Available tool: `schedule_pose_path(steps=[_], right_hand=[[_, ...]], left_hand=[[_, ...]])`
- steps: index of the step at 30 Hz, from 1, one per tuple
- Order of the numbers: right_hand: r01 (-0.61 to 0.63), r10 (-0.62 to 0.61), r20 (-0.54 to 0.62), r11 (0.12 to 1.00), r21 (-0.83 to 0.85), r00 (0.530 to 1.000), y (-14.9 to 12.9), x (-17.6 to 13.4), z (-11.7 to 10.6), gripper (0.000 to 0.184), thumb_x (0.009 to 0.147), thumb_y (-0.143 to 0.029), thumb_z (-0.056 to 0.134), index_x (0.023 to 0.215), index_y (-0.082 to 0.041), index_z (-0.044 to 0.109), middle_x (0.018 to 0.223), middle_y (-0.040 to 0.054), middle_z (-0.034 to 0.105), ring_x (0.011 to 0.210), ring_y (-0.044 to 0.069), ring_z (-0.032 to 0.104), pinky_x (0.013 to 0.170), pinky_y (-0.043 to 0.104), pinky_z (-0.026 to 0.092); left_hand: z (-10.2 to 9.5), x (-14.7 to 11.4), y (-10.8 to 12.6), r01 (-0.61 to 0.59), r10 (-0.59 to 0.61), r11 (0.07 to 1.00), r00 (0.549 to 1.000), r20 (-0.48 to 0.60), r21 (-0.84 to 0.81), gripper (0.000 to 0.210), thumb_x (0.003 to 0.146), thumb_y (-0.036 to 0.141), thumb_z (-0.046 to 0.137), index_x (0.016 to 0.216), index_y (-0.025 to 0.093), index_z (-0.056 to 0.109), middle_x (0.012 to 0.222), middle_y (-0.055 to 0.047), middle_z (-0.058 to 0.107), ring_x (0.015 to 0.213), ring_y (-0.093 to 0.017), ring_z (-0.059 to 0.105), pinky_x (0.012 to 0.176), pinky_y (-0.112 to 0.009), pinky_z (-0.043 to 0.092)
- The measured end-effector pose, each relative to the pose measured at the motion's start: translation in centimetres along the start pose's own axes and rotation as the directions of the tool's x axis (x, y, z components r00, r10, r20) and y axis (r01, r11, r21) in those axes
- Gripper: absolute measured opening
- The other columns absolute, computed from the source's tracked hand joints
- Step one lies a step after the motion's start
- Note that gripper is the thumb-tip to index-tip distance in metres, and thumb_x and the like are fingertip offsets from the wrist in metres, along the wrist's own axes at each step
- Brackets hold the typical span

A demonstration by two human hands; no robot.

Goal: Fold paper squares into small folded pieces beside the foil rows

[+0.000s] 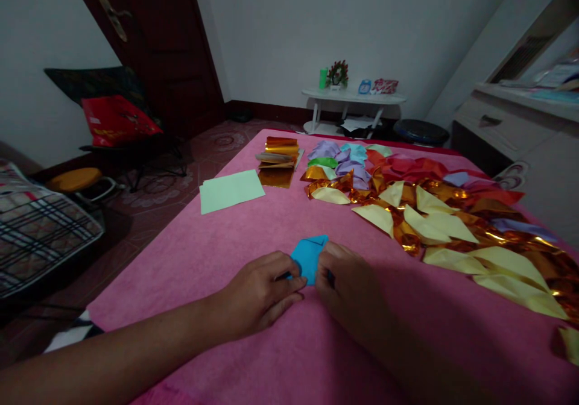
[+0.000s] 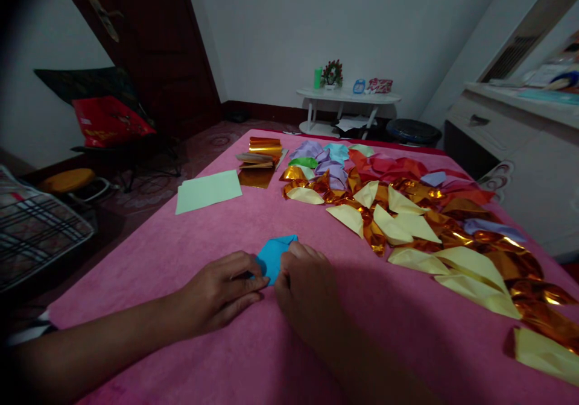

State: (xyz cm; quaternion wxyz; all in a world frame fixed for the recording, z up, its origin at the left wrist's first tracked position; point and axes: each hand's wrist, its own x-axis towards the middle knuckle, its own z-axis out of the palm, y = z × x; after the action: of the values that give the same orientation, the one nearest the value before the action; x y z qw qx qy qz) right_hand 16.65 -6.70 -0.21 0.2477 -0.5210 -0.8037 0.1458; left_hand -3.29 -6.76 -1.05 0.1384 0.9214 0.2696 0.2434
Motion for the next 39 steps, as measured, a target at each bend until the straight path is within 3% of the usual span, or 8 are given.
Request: schedule_pose_path(steps=[9,12,16,22,26,32,36,39], right_hand=[[-0.018,0.017,-0.009,0.999,-0.039,1.000,-0.1,-0.1,0.3,0.016,0.069,-0.005,0.049,0.064,-0.019,0.043,0.070,0.0002,0.048,0.067,0.015,0.044,0.059,0.027,0.028],[-0.016,0.016,-0.001,0.999,-0.031,1.000,0.0,-0.6,0.3,0.012,0.075,-0.007,0.050,0.076,-0.019,0.051,0.079,0.0022,0.053,0.071,0.016,0.049,0.061,0.028,0.032],[0.113,-0.113,0.014,0.970,-0.216,0.993,-0.4,-1.7,0.8,0.015,0.081,-0.007,0.049,0.072,-0.018,0.054,0.075,0.0047,0.055,0.067,0.018,0.050,0.061,0.032,0.032],[0.127,-0.131,0.018,0.901,-0.414,0.991,-2.0,-2.4,2.0,0.014,0.072,-0.006,0.059,0.072,-0.019,0.055,0.074,0.0079,0.057,0.055,0.018,0.051,0.047,0.031,0.026],[0.112,-0.121,0.001,0.914,-0.391,0.993,-2.5,-2.1,2.3,0.015,0.081,-0.005,0.052,0.075,-0.019,0.056,0.068,0.0064,0.056,0.044,0.012,0.046,0.040,0.029,0.021],[0.192,-0.235,-0.063,0.897,-0.399,0.970,-2.1,-1.8,2.6,0.021,0.087,-0.009,0.044,0.074,-0.018,0.057,0.066,0.0061,0.056,0.042,0.010,0.045,0.039,0.027,0.025],[0.257,-0.297,-0.022,0.859,-0.443,0.955,-1.3,-1.2,2.1,0.022,0.085,-0.006,0.043,0.071,-0.017,0.057,0.067,0.0046,0.055,0.043,0.009,0.044,0.040,0.028,0.023],[0.393,-0.382,0.114,0.817,-0.423,0.917,0.1,-0.5,0.8,0.018,0.082,-0.007,0.046,0.072,-0.018,0.057,0.071,0.0030,0.057,0.048,0.011,0.047,0.042,0.029,0.022]], left_hand=[[-0.4,0.7,0.2,-0.070,0.046,0.977,0.991,0.123,0.203,0.021,0.091,0.025,0.045,0.097,0.015,0.063,0.089,-0.008,0.059,0.083,-0.020,0.052,0.071,-0.033,0.046],[-0.4,0.8,0.1,-0.060,0.044,0.983,0.995,0.093,0.171,0.020,0.091,0.025,0.046,0.094,0.016,0.063,0.090,-0.008,0.059,0.081,-0.018,0.052,0.071,-0.032,0.045],[-0.2,0.6,-0.1,-0.027,0.020,0.993,0.998,0.062,0.112,0.019,0.090,0.025,0.048,0.093,0.016,0.064,0.091,-0.008,0.059,0.081,-0.018,0.052,0.072,-0.032,0.044],[-0.2,0.6,-0.1,-0.021,0.017,0.996,0.999,0.049,0.082,0.020,0.090,0.026,0.047,0.091,0.016,0.064,0.092,-0.008,0.059,0.081,-0.018,0.052,0.071,-0.032,0.045],[-0.2,0.7,-0.1,-0.010,0.008,0.998,1.000,0.027,0.060,0.022,0.090,0.027,0.046,0.082,0.015,0.063,0.091,-0.008,0.058,0.081,-0.017,0.052,0.071,-0.032,0.045],[-0.3,0.6,0.0,0.002,-0.005,0.997,0.999,-0.037,-0.081,0.017,0.087,0.023,0.052,0.083,0.015,0.067,0.089,-0.009,0.062,0.081,-0.018,0.055,0.072,-0.032,0.046],[-1.0,1.0,-0.2,0.105,-0.158,0.947,0.975,-0.157,-0.305,0.019,0.088,0.020,0.052,0.079,0.013,0.068,0.078,-0.007,0.061,0.071,-0.013,0.057,0.064,-0.025,0.048],[-1.8,1.8,-1.2,0.233,-0.326,0.904,0.918,-0.226,-0.358,0.018,0.088,0.021,0.053,0.083,0.014,0.069,0.081,-0.007,0.063,0.075,-0.014,0.060,0.067,-0.026,0.050]])
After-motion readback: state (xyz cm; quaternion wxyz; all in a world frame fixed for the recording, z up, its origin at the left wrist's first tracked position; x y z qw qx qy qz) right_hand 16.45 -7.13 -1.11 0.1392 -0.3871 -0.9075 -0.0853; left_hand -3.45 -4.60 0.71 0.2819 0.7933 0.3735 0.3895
